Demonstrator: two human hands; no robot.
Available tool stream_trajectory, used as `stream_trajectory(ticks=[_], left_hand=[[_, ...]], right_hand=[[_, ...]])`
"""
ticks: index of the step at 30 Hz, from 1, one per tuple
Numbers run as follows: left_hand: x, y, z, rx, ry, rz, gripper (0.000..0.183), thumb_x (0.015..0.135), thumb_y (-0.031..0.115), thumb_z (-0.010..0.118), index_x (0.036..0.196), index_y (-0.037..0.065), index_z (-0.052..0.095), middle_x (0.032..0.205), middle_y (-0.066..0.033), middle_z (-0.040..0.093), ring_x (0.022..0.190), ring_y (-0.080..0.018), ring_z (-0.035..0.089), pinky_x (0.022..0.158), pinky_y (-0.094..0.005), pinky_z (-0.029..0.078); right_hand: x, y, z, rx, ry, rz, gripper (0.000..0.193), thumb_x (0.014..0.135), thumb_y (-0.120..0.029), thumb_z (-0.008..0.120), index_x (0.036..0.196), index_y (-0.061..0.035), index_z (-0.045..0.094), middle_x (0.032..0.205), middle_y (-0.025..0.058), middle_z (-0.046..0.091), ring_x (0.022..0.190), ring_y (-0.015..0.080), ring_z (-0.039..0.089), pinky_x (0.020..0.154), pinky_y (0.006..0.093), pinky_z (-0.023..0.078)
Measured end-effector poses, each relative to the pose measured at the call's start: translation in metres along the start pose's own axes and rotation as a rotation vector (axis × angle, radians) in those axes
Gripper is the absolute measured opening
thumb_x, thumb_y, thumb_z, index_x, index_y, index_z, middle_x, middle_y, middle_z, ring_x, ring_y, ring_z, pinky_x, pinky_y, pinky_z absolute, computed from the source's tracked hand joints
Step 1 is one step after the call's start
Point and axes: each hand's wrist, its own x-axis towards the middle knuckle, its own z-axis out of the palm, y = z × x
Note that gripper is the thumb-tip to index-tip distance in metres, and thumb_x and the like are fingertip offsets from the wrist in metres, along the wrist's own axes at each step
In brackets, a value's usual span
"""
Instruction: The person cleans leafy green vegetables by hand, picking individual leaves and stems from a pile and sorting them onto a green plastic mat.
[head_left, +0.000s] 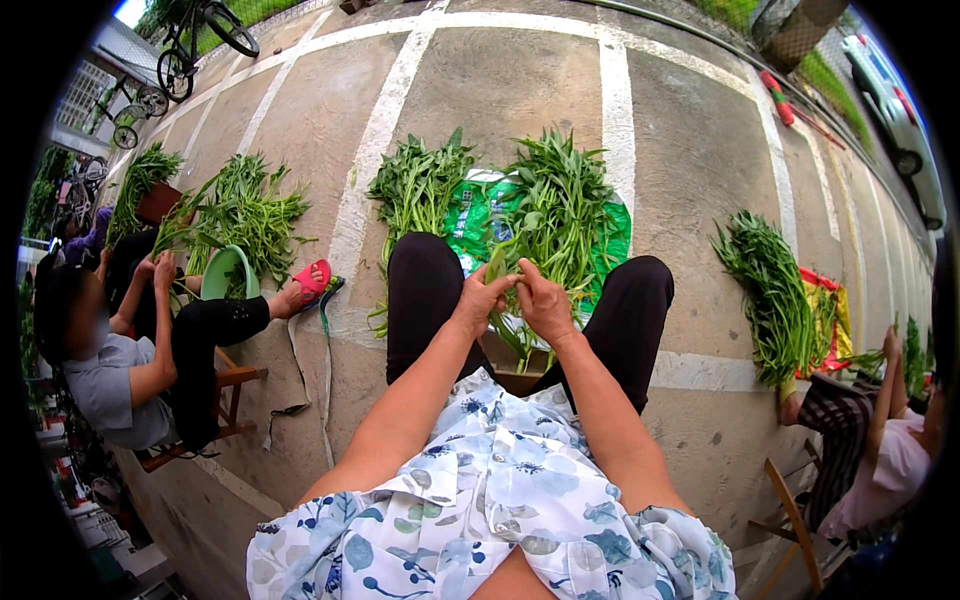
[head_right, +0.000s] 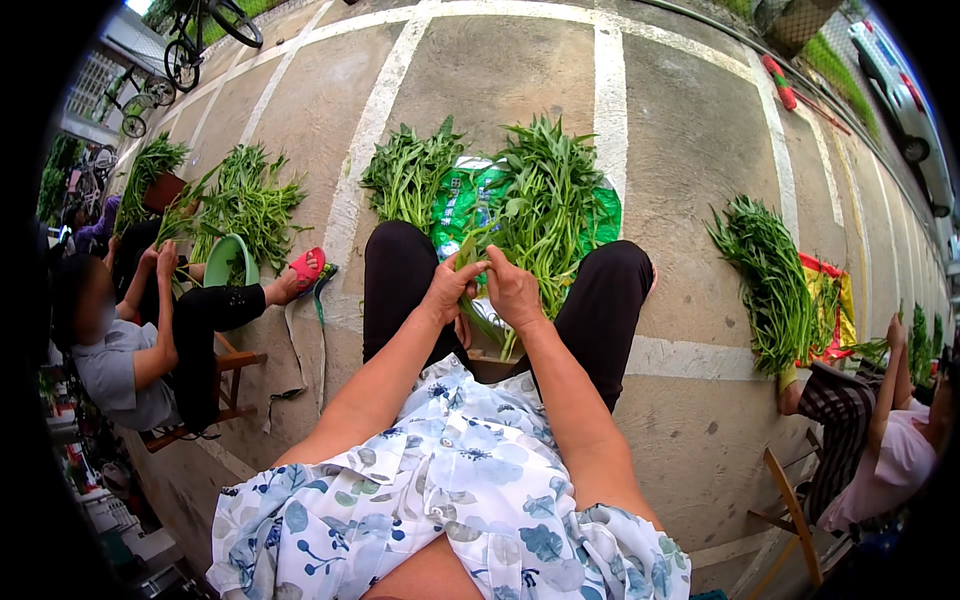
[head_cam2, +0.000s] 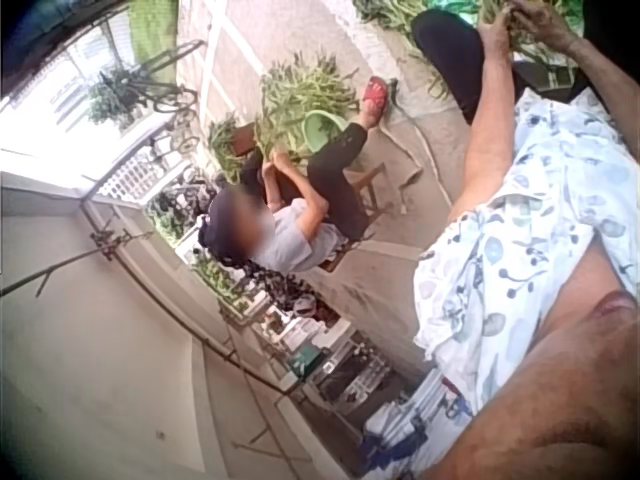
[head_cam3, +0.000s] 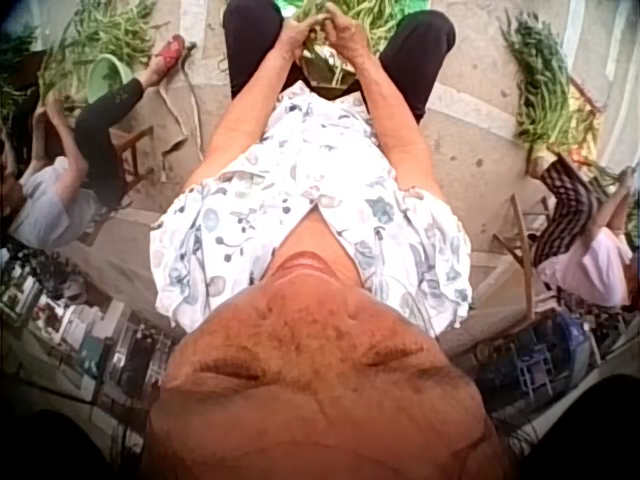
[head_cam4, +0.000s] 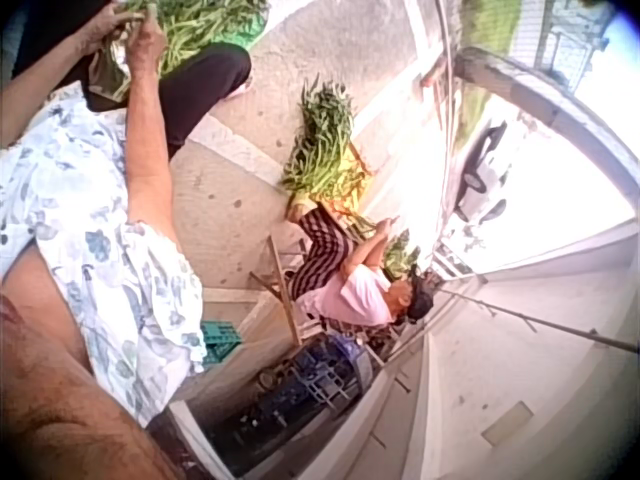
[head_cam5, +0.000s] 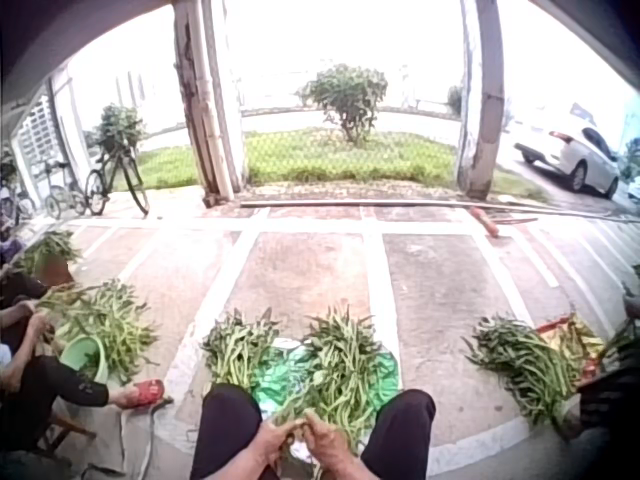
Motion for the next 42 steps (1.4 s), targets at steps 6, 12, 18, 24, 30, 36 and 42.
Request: stream_trajectory(ticks=[6, 12, 18, 24, 30, 36, 42], left_hand=[[-0.001, 0.0, 0.0, 0.002, 0.0, 0.022, 0.025, 0.075, 0.015, 0.069, 0.095, 0.006, 0.055, 0.07, 0.0016, 0.055, 0.046, -0.0059, 0.043, 0.043, -0.021, 0.035], [0.001, -0.003, -0.001, 0.008, 0.017, 0.051, 0.025, 0.075, 0.013, 0.069, 0.095, 0.006, 0.056, 0.068, 0.0017, 0.054, 0.045, -0.0055, 0.043, 0.042, -0.0208, 0.035], [-0.003, -0.001, 0.002, 0.116, 0.033, 0.066, 0.026, 0.075, 0.014, 0.07, 0.096, 0.005, 0.056, 0.066, 0.0024, 0.053, 0.045, -0.0048, 0.043, 0.042, -0.0202, 0.036], [-0.002, -0.003, 0.001, 0.125, 0.005, 0.067, 0.028, 0.075, 0.014, 0.07, 0.098, 0.005, 0.056, 0.067, 0.0024, 0.053, 0.046, -0.0039, 0.042, 0.042, -0.0191, 0.035], [0.0, -0.006, -0.001, 0.091, -0.008, 0.066, 0.029, 0.073, 0.014, 0.07, 0.098, 0.005, 0.056, 0.074, 0.0007, 0.057, 0.049, -0.0041, 0.044, 0.041, -0.0189, 0.036], [-0.002, -0.002, -0.001, 0.041, 0.02, 0.076, 0.026, 0.075, 0.013, 0.068, 0.097, 0.005, 0.056, 0.075, -0.0002, 0.06, 0.045, -0.0048, 0.043, 0.042, -0.0198, 0.036], [0.002, -0.003, -0.001, -0.032, 0.034, 0.063, 0.023, 0.076, 0.013, 0.067, 0.094, 0.004, 0.056, 0.081, -0.0035, 0.063, 0.044, -0.0055, 0.043, 0.041, -0.0207, 0.036]], right_hand=[[-0.001, 0.0, 0.001, 0.057, 0.002, 0.003, 0.037, 0.08, -0.007, 0.053, 0.116, -0.0021, 0.047, 0.08, 0.0168, 0.063, 0.068, 0.0349, 0.06, 0.057, 0.0407, 0.047], [-0.002, -0.002, 0.0, 0.057, -0.026, 0.019, 0.038, 0.079, -0.009, 0.051, 0.116, -0.0042, 0.046, 0.076, 0.0179, 0.062, 0.066, 0.037, 0.059, 0.057, 0.0447, 0.046], [-0.003, 0.0, 0.0, -0.041, -0.106, 0.029, 0.042, 0.078, -0.009, 0.05, 0.119, -0.0025, 0.043, 0.074, 0.021, 0.06, 0.065, 0.0387, 0.058, 0.057, 0.0468, 0.045], [-0.001, -0.003, 0.003, 0.062, -0.08, 0.152, 0.045, 0.075, -0.007, 0.052, 0.119, 0.0018, 0.042, 0.068, 0.0206, 0.059, 0.061, 0.0364, 0.058, 0.055, 0.0433, 0.046], [0.001, 0.005, 0.008, 0.461, -0.058, 0.439, 0.053, 0.076, -0.008, 0.054, 0.124, 0.0083, 0.037, 0.057, 0.0091, 0.055, 0.047, 0.0165, 0.052, 0.047, 0.0305, 0.043], [0.004, 0.007, 0.005, 0.834, -0.068, 0.681, 0.053, 0.08, -0.008, 0.052, 0.127, 0.0096, 0.033, 0.058, 0.001, 0.049, 0.047, 0.008, 0.046, 0.042, 0.0229, 0.039], [0.001, 0.032, 0.02, 0.555, 0.117, 0.399, 0.051, 0.081, -0.011, 0.056, 0.126, 0.0051, 0.037, 0.069, 0.0052, 0.058, 0.051, 0.0114, 0.052, 0.046, 0.0272, 0.043]])
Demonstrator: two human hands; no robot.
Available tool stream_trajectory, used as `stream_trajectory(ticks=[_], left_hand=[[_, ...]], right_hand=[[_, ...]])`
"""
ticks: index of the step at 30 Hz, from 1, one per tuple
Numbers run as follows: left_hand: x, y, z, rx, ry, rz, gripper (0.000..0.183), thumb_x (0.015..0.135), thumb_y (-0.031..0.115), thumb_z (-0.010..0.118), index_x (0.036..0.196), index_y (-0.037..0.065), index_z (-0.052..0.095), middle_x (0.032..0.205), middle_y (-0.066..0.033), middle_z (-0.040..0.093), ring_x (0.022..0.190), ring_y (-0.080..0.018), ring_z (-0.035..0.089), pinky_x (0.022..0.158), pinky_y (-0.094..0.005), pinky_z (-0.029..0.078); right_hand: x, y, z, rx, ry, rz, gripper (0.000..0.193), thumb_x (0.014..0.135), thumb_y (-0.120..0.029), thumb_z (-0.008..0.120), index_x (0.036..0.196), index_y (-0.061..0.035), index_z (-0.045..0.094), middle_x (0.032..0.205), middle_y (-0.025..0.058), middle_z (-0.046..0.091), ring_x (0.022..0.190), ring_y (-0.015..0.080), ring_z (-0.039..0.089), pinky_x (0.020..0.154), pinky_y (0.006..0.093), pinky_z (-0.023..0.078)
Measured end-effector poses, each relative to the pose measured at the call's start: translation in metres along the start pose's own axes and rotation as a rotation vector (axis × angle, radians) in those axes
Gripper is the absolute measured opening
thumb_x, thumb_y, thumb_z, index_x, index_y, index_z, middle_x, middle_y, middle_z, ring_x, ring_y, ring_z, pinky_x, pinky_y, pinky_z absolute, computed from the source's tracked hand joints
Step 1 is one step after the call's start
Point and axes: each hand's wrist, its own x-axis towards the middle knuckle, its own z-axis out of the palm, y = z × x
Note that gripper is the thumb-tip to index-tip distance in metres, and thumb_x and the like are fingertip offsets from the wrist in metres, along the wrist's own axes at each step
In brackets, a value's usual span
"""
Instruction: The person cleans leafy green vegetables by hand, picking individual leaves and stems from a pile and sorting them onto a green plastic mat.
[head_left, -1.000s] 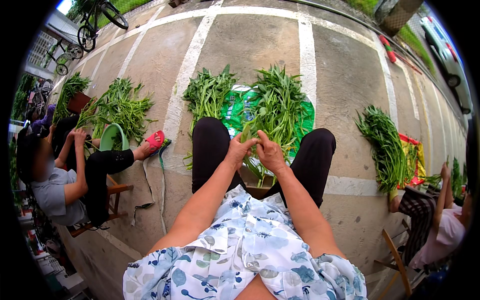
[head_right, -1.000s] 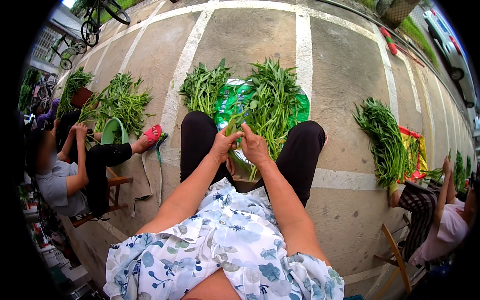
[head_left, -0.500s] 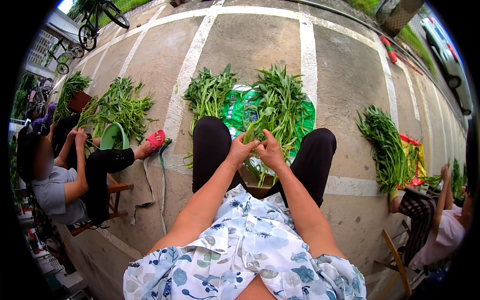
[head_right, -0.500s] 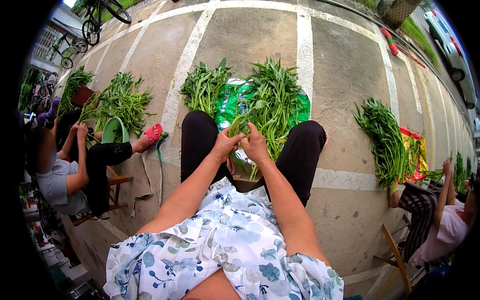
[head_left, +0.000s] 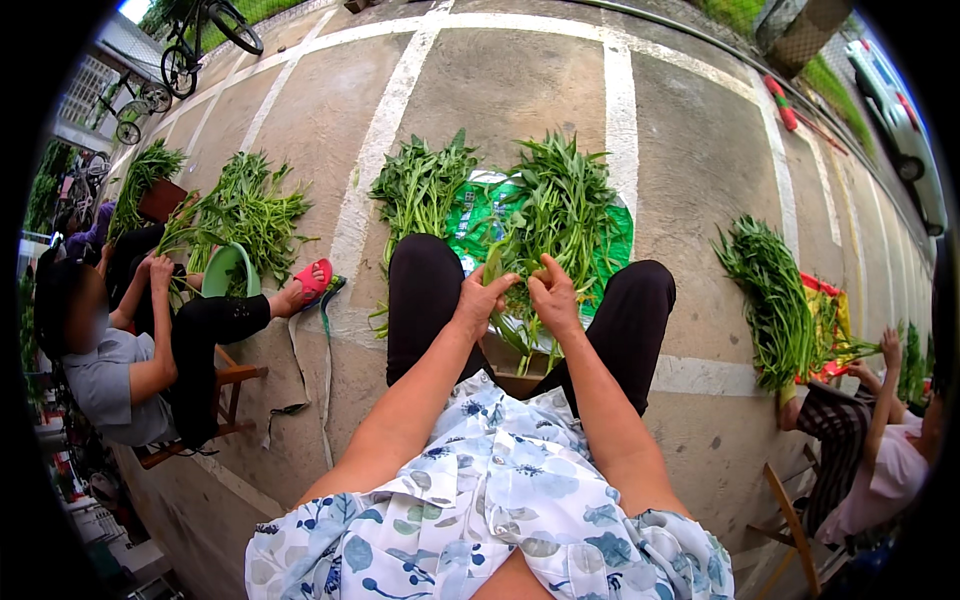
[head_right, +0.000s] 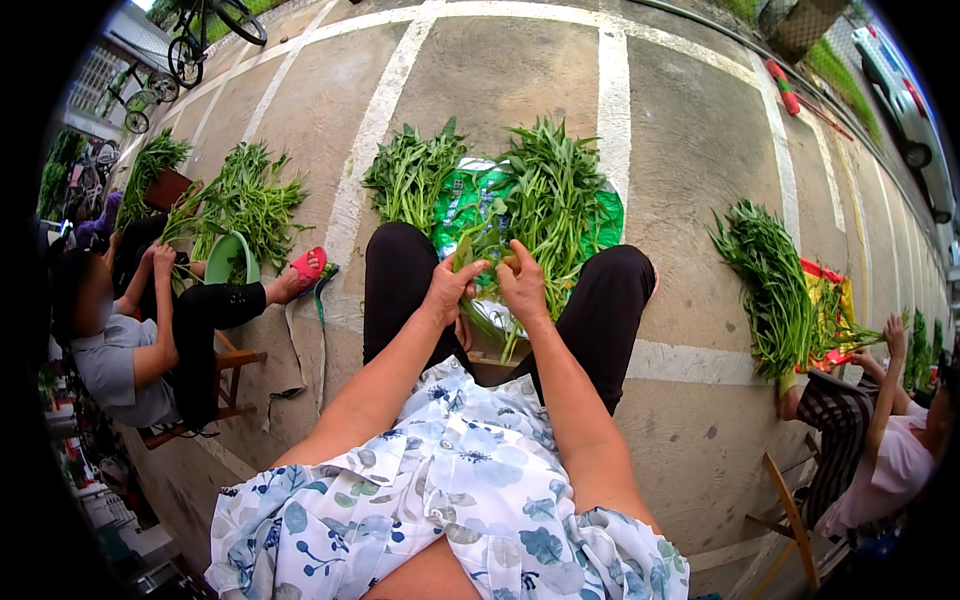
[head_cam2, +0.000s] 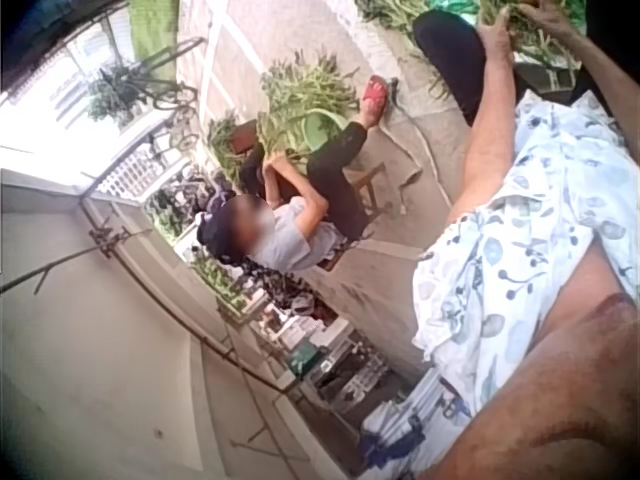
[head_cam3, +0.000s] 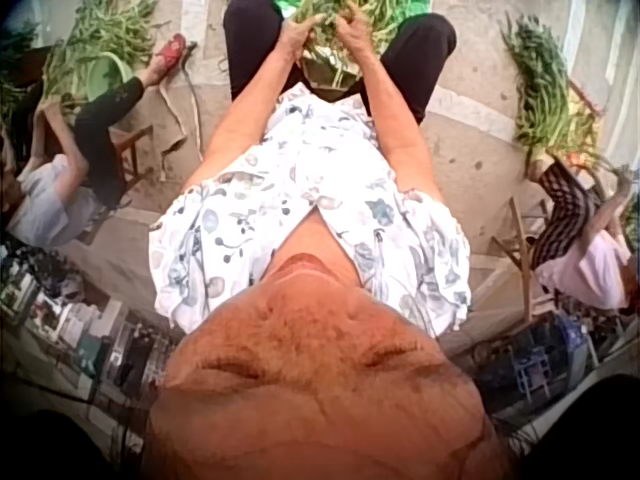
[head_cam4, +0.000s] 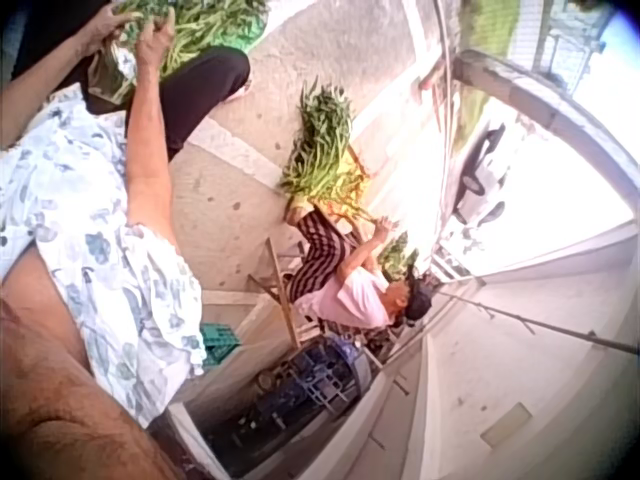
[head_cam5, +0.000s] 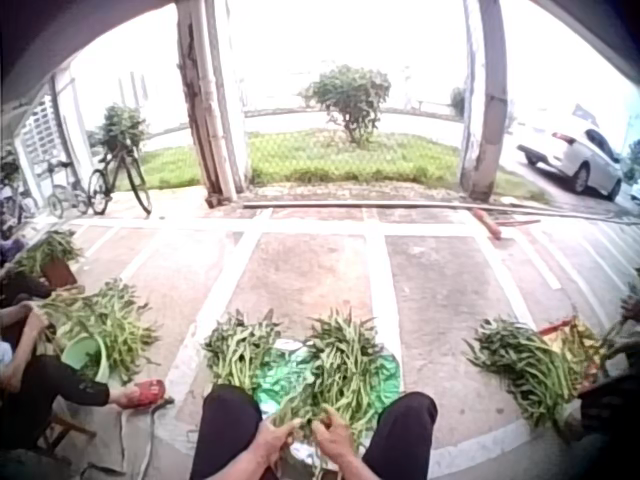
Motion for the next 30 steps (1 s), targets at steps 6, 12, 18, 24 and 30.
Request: stream_trajectory(ticks=[6, 12, 18, 24, 30], left_hand=[[0.0, 0.001, -0.003, -0.017, -0.022, -0.029, 0.022, 0.078, 0.013, 0.066, 0.096, 0.005, 0.056, 0.069, 0.0014, 0.055, 0.044, -0.0057, 0.043, 0.042, -0.0204, 0.035], [0.0, -0.002, -0.002, 0.073, -0.035, -0.036, 0.022, 0.077, 0.012, 0.065, 0.096, 0.006, 0.056, 0.068, 0.0018, 0.055, 0.044, -0.0064, 0.044, 0.042, -0.0206, 0.035], [-0.002, 0.0, 0.001, 0.108, -0.022, -0.043, 0.025, 0.076, 0.013, 0.067, 0.098, 0.006, 0.056, 0.069, 0.0019, 0.055, 0.044, -0.006, 0.044, 0.042, -0.0203, 0.035], [-0.005, 0.002, 0.003, 0.126, -0.016, -0.013, 0.027, 0.075, 0.013, 0.068, 0.098, 0.005, 0.056, 0.069, 0.0024, 0.054, 0.045, -0.0047, 0.043, 0.041, -0.0193, 0.034], [-0.007, 0.003, 0.006, 0.201, -0.008, 0.002, 0.028, 0.075, 0.013, 0.068, 0.099, 0.005, 0.057, 0.066, 0.0031, 0.052, 0.046, -0.0037, 0.042, 0.041, -0.0193, 0.033]], right_hand=[[-0.015, -0.03, 0.005, -0.48, -0.117, -0.355, 0.047, 0.075, -0.008, 0.062, 0.119, -0.0035, 0.047, 0.087, 0.0115, 0.064, 0.056, 0.0226, 0.058, 0.05, 0.0326, 0.046], [-0.014, -0.038, -0.001, -0.679, -0.129, -0.526, 0.037, 0.076, -0.009, 0.059, 0.112, -0.0056, 0.051, 0.081, 0.0131, 0.063, 0.062, 0.0327, 0.06, 0.052, 0.0391, 0.047], [-0.018, -0.048, -0.001, -0.716, -0.139, -0.455, 0.033, 0.08, -0.007, 0.05, 0.112, -0.0065, 0.046, 0.078, 0.0167, 0.061, 0.063, 0.0348, 0.058, 0.053, 0.0428, 0.046], [-0.016, -0.031, 0.002, -0.582, -0.124, -0.402, 0.041, 0.078, -0.007, 0.051, 0.118, -0.0009, 0.044, 0.075, 0.0186, 0.061, 0.064, 0.0363, 0.058, 0.055, 0.0436, 0.046], [-0.017, -0.029, 0.004, -0.635, -0.125, -0.367, 0.046, 0.076, -0.005, 0.051, 0.12, 0.0024, 0.04, 0.07, 0.0184, 0.06, 0.062, 0.0364, 0.058, 0.054, 0.0433, 0.045]])
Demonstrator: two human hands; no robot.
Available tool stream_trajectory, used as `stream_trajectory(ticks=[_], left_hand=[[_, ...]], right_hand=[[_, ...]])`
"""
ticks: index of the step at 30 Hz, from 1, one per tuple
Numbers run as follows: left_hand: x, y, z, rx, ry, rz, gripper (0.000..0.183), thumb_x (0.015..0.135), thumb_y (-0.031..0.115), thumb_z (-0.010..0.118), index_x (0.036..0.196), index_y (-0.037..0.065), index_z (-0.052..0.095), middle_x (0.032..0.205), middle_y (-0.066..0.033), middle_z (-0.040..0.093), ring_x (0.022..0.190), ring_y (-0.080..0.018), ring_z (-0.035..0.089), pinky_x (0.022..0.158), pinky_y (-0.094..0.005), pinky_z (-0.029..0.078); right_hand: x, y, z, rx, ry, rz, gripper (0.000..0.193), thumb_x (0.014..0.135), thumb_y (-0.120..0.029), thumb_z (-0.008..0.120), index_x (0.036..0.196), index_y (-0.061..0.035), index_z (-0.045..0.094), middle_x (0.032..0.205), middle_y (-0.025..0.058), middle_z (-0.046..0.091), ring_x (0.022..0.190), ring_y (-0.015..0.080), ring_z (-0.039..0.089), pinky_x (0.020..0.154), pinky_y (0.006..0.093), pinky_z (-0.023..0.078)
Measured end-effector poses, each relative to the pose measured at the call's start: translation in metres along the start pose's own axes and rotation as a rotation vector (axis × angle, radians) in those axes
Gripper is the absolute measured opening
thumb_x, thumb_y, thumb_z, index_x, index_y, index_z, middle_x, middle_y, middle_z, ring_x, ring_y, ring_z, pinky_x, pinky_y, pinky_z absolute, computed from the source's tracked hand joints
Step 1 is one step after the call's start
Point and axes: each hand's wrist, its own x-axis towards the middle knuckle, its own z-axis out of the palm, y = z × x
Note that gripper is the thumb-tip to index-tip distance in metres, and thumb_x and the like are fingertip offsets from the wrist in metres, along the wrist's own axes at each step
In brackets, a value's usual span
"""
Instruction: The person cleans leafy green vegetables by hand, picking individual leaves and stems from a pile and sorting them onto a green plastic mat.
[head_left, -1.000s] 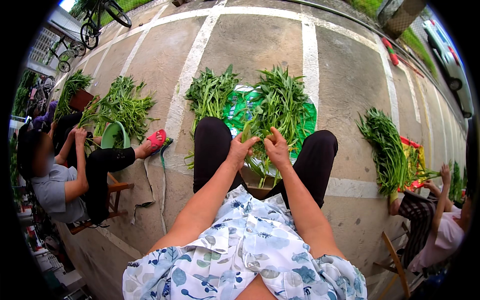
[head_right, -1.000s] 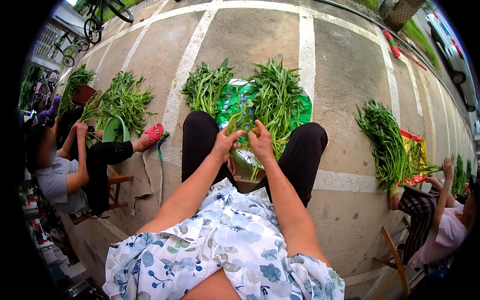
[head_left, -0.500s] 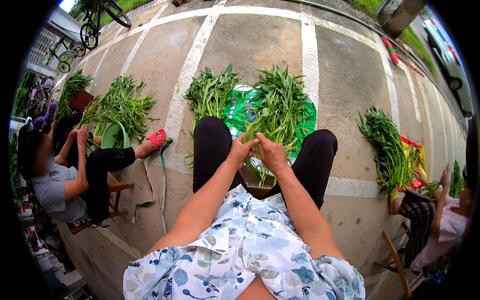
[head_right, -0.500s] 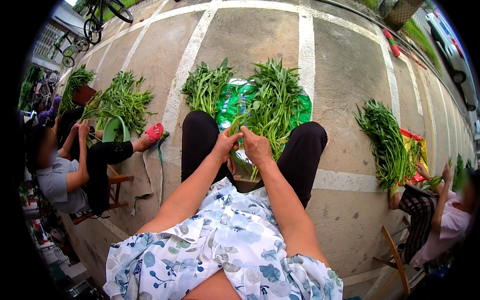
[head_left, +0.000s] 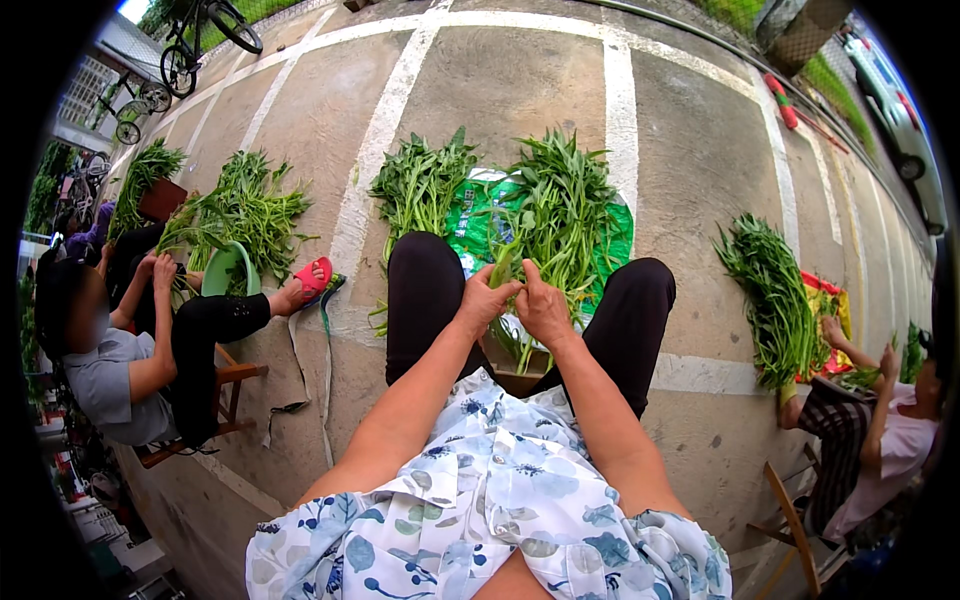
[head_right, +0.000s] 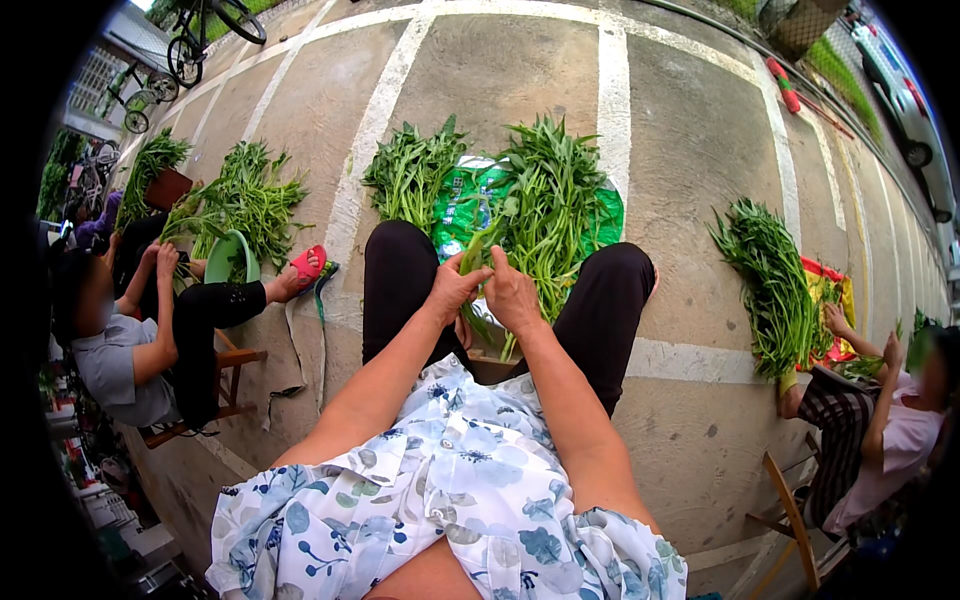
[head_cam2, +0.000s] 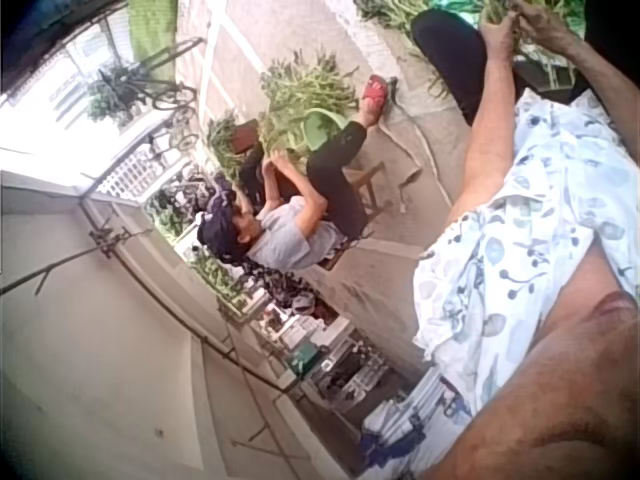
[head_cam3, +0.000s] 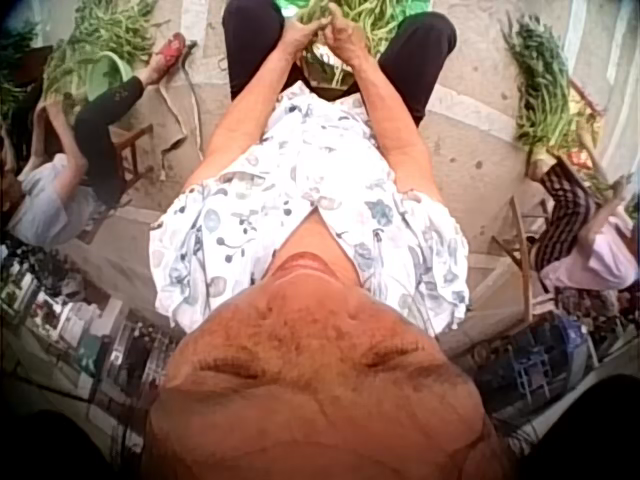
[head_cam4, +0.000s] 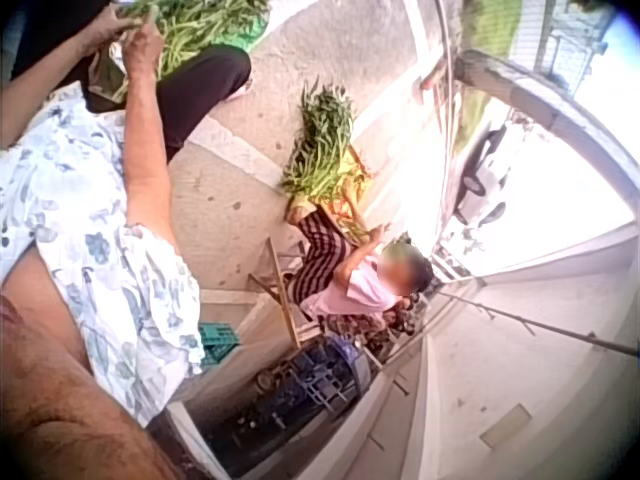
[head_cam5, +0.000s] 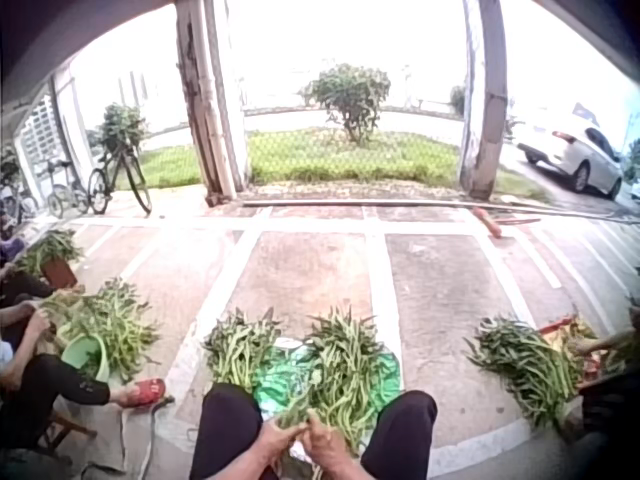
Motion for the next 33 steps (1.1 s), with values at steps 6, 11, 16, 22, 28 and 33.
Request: stream_trajectory(ticks=[6, 11, 16, 22, 28, 33], left_hand=[[0.003, -0.006, -0.002, -0.007, -0.022, -0.002, 0.03, 0.075, 0.011, 0.067, 0.102, 0.005, 0.057, 0.065, 0.0035, 0.051, 0.046, -0.0037, 0.042, 0.041, -0.0193, 0.034], [0.002, -0.003, -0.002, -0.044, -0.009, -0.01, 0.029, 0.075, 0.011, 0.067, 0.101, 0.004, 0.056, 0.068, 0.0021, 0.054, 0.046, -0.0044, 0.042, 0.042, -0.0197, 0.035], [0.002, 0.001, -0.004, -0.164, 0.026, 0.011, 0.028, 0.075, 0.013, 0.069, 0.098, 0.003, 0.056, 0.073, -0.0002, 0.059, 0.045, -0.0052, 0.043, 0.043, -0.02, 0.037], [0.002, -0.002, -0.003, -0.055, 0.057, 0.072, 0.027, 0.075, 0.014, 0.069, 0.096, 0.004, 0.056, 0.072, 0.0003, 0.058, 0.047, -0.0044, 0.044, 0.042, -0.0197, 0.037], [0.003, -0.005, -0.004, 0.032, 0.122, 0.162, 0.03, 0.075, 0.016, 0.069, 0.097, 0.002, 0.056, 0.074, -0.0009, 0.058, 0.049, -0.0048, 0.046, 0.043, -0.0205, 0.038], [0.006, -0.01, 0.0, 0.596, 0.29, 0.422, 0.038, 0.077, 0.021, 0.063, 0.107, 0.001, 0.051, 0.089, -0.0126, 0.061, 0.069, -0.0236, 0.06, 0.058, -0.0352, 0.047]], right_hand=[[0.003, -0.001, 0.001, 0.249, -0.037, 0.218, 0.05, 0.075, -0.009, 0.051, 0.121, 0.005, 0.038, 0.061, 0.0201, 0.056, 0.057, 0.0377, 0.057, 0.053, 0.0437, 0.045], [0.003, 0.001, 0.002, 0.383, -0.007, 0.331, 0.051, 0.075, -0.008, 0.051, 0.122, 0.0072, 0.038, 0.058, 0.0144, 0.055, 0.05, 0.0237, 0.055, 0.051, 0.035, 0.044], [0.009, 0.017, 0.005, 0.534, 0.117, 0.45, 0.046, 0.076, -0.009, 0.051, 0.119, 0.0084, 0.043, 0.058, 0.0058, 0.052, 0.052, 0.0132, 0.049, 0.052, 0.0295, 0.042], [0.007, 0.027, 0.011, 0.593, 0.042, 0.448, 0.053, 0.083, -0.015, 0.054, 0.127, 0.0072, 0.035, 0.059, 0.0015, 0.051, 0.05, 0.0077, 0.046, 0.044, 0.024, 0.039], [0.011, 0.001, -0.003, 0.867, -0.181, 0.712, 0.056, 0.084, -0.025, 0.057, 0.126, 0.0065, 0.038, 0.079, 0.0028, 0.055, 0.058, 0.0076, 0.05, 0.048, 0.0233, 0.044], [0.01, 0.002, -0.003, 0.953, -0.334, 0.745, 0.057, 0.084, -0.036, 0.056, 0.125, 0.0012, 0.042, 0.091, 0.0055, 0.056, 0.064, 0.0096, 0.052, 0.055, 0.0258, 0.05]])
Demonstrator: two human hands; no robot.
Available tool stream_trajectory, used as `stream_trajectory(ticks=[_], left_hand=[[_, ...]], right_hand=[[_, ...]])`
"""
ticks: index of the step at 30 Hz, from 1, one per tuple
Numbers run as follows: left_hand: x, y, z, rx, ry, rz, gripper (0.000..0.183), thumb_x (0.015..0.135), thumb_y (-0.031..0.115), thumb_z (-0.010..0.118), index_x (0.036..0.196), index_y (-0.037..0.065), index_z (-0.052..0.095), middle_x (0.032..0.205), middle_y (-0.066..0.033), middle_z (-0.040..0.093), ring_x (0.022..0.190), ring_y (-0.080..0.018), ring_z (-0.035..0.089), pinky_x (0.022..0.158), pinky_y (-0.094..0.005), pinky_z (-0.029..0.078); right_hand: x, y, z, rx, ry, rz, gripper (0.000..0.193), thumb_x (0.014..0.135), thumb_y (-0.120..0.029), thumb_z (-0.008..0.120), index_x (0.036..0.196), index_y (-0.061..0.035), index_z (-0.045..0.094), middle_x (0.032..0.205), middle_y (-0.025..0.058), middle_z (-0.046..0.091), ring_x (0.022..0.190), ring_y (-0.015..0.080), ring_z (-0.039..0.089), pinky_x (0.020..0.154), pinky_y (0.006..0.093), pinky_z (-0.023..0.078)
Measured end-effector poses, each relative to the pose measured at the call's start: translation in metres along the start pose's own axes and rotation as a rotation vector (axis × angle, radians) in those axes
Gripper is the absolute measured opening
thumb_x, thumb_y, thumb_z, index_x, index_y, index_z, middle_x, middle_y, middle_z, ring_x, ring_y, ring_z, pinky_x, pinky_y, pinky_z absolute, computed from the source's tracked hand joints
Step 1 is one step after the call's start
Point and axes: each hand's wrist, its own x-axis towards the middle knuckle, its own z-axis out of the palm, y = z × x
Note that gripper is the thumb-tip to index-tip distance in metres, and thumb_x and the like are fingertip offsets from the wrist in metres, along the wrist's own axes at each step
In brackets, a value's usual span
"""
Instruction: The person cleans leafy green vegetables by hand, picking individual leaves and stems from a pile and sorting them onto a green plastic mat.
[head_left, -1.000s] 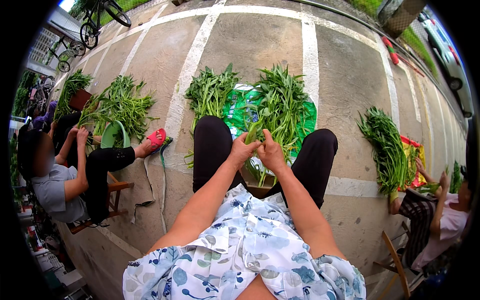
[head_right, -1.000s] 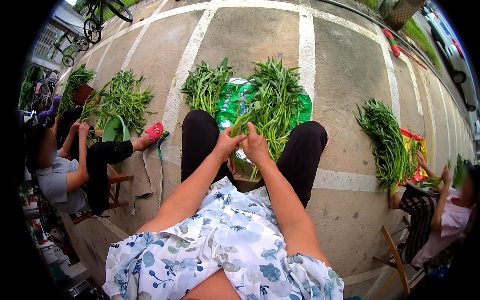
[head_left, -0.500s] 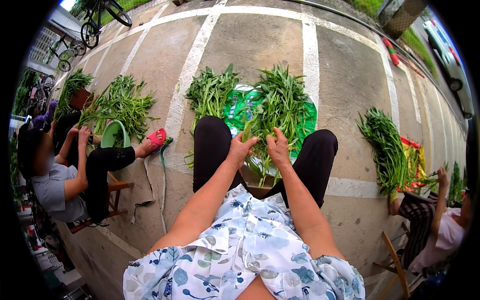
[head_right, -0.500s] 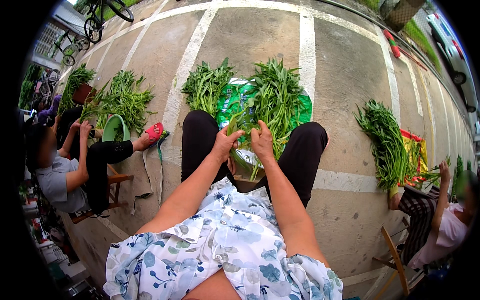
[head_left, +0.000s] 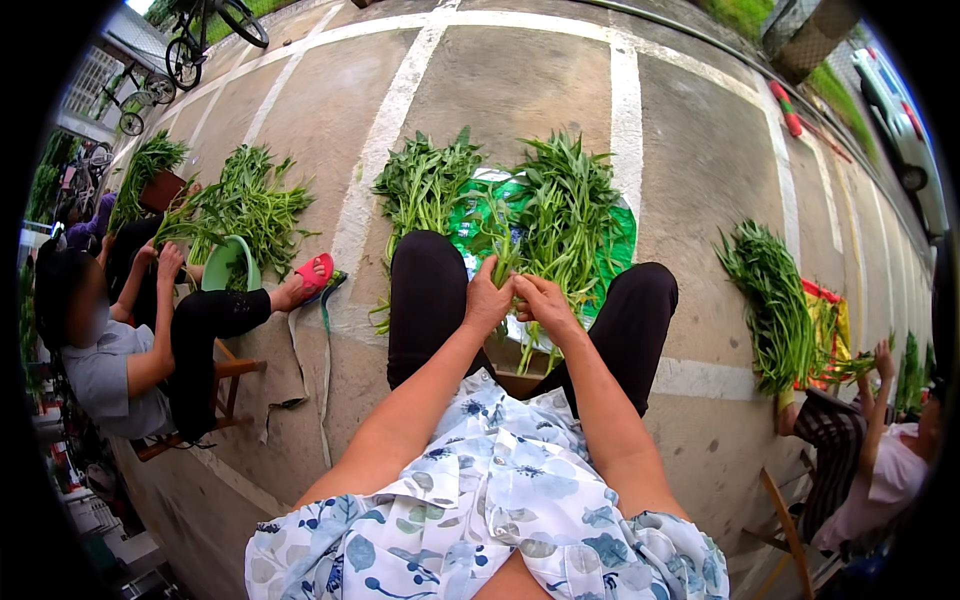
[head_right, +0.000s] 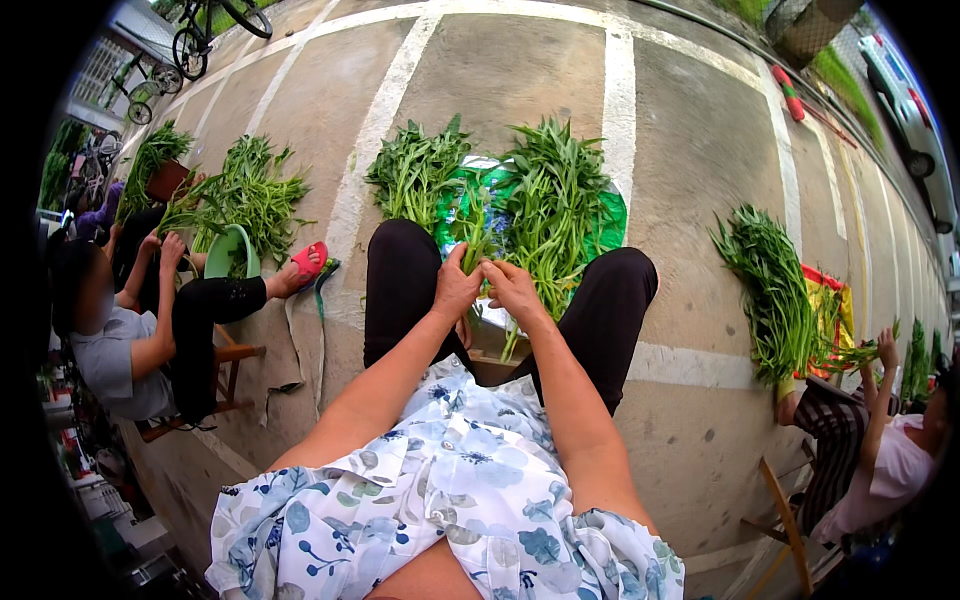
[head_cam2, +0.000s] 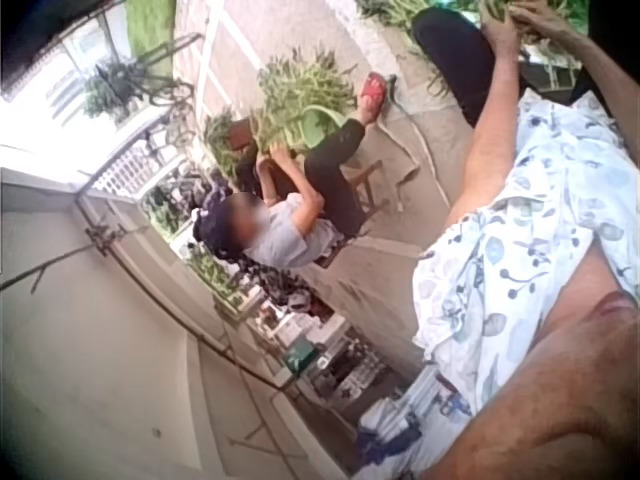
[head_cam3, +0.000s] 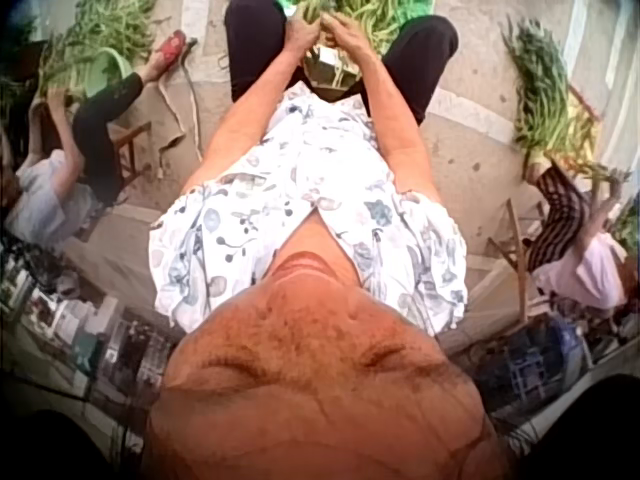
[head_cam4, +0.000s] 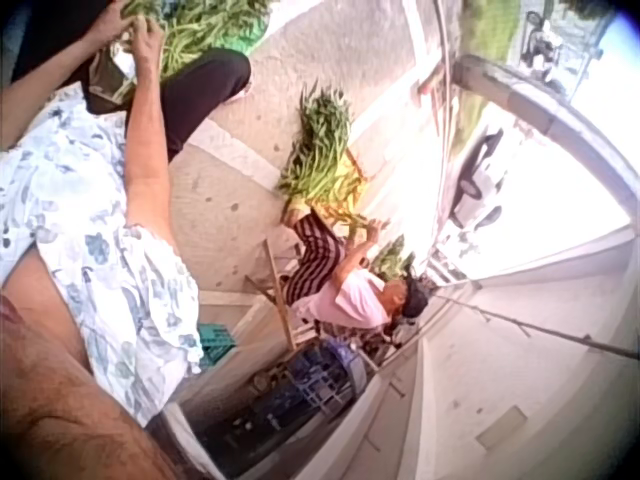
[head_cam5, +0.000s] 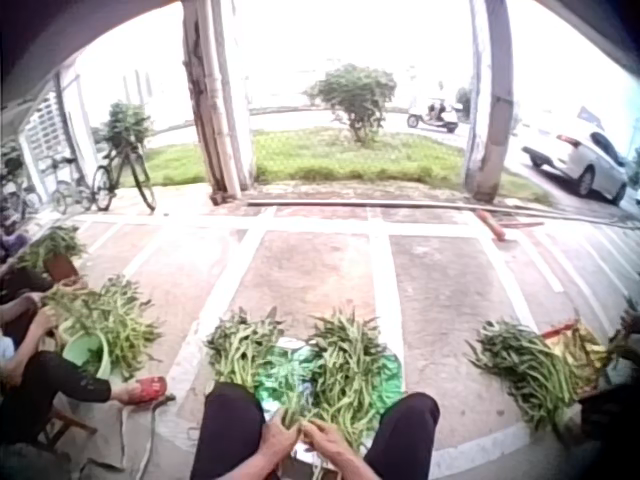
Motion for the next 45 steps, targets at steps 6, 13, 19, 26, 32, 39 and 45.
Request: stream_trajectory(ticks=[6, 13, 19, 26, 32, 39, 45], left_hand=[[-0.009, 0.027, 0.013, 0.386, -0.091, 0.294, 0.037, 0.077, 0.012, 0.054, 0.112, 0.003, 0.046, 0.095, -0.0154, 0.057, 0.075, -0.0363, 0.059, 0.063, -0.0438, 0.048], [-0.021, 0.037, 0.027, 0.667, -0.261, 0.396, 0.04, 0.076, 0.003, 0.049, 0.114, -0.004, 0.039, 0.109, -0.0196, 0.047, 0.067, -0.0336, 0.06, 0.056, -0.0402, 0.05], [-0.025, 0.054, 0.022, 0.552, -0.281, 0.402, 0.042, 0.077, 0.004, 0.048, 0.118, 0.0, 0.038, 0.124, -0.0213, 0.039, 0.082, -0.0353, 0.059, 0.064, -0.042, 0.05], [-0.03, 0.065, 0.018, 0.525, -0.2, 0.485, 0.035, 0.078, 0.006, 0.047, 0.112, 0.002, 0.042, 0.127, -0.0204, 0.038, 0.081, -0.0313, 0.06, 0.066, -0.0389, 0.051], [-0.029, 0.072, 0.018, 0.617, -0.192, 0.594, 0.032, 0.077, 0.009, 0.05, 0.108, 0.002, 0.047, 0.122, -0.0217, 0.044, 0.074, -0.0264, 0.061, 0.063, -0.0357, 0.05], [-0.026, 0.085, 0.011, 0.819, -0.264, 0.665, 0.031, 0.075, 0.011, 0.051, 0.106, 0.005, 0.05, 0.123, -0.0198, 0.046, 0.07, -0.022, 0.061, 0.06, -0.0317, 0.049], [-0.024, 0.098, 0.0, 0.549, -0.37, 0.53, 0.033, 0.073, 0.012, 0.057, 0.106, 0.008, 0.051, 0.122, -0.0181, 0.045, 0.082, -0.0276, 0.061, 0.067, -0.0362, 0.049]], right_hand=[[-0.005, -0.009, 0.0, 0.239, 0.04, 0.053, 0.031, 0.086, -0.039, 0.053, 0.096, -0.0099, 0.056, 0.077, -0.0033, 0.056, 0.063, 0.0104, 0.054, 0.058, 0.0262, 0.046], [0.002, -0.004, -0.01, 0.518, 0.122, 0.053, 0.023, 0.087, -0.032, 0.052, 0.091, -0.0106, 0.056, 0.086, 0.0012, 0.057, 0.08, 0.0149, 0.055, 0.073, 0.0307, 0.045], [0.003, -0.008, -0.015, 0.669, 0.025, 0.014, 0.017, 0.088, -0.027, 0.049, 0.09, -0.011, 0.055, 0.084, 0.0019, 0.057, 0.079, 0.0157, 0.055, 0.073, 0.031, 0.046], [-0.001, -0.014, -0.02, 0.696, -0.008, -0.041, 0.018, 0.088, -0.028, 0.051, 0.089, -0.0111, 0.056, 0.081, 0.0013, 0.057, 0.075, 0.0149, 0.055, 0.07, 0.03, 0.047], [0.001, -0.011, -0.03, 0.707, -0.019, -0.067, 0.019, 0.087, -0.029, 0.053, 0.088, -0.0103, 0.056, 0.077, 0.0027, 0.059, 0.072, 0.0153, 0.057, 0.068, 0.0302, 0.048], [-0.004, -0.013, -0.035, 0.714, -0.028, -0.072, 0.016, 0.085, -0.024, 0.054, 0.087, -0.0086, 0.058, 0.079, 0.003, 0.059, 0.072, 0.0148, 0.057, 0.067, 0.0293, 0.048], [-0.005, -0.015, -0.037, 0.771, 0.029, -0.089, 0.012, 0.081, -0.015, 0.056, 0.085, -0.0045, 0.059, 0.077, 0.0031, 0.059, 0.07, 0.0146, 0.057, 0.063, 0.0274, 0.048]])
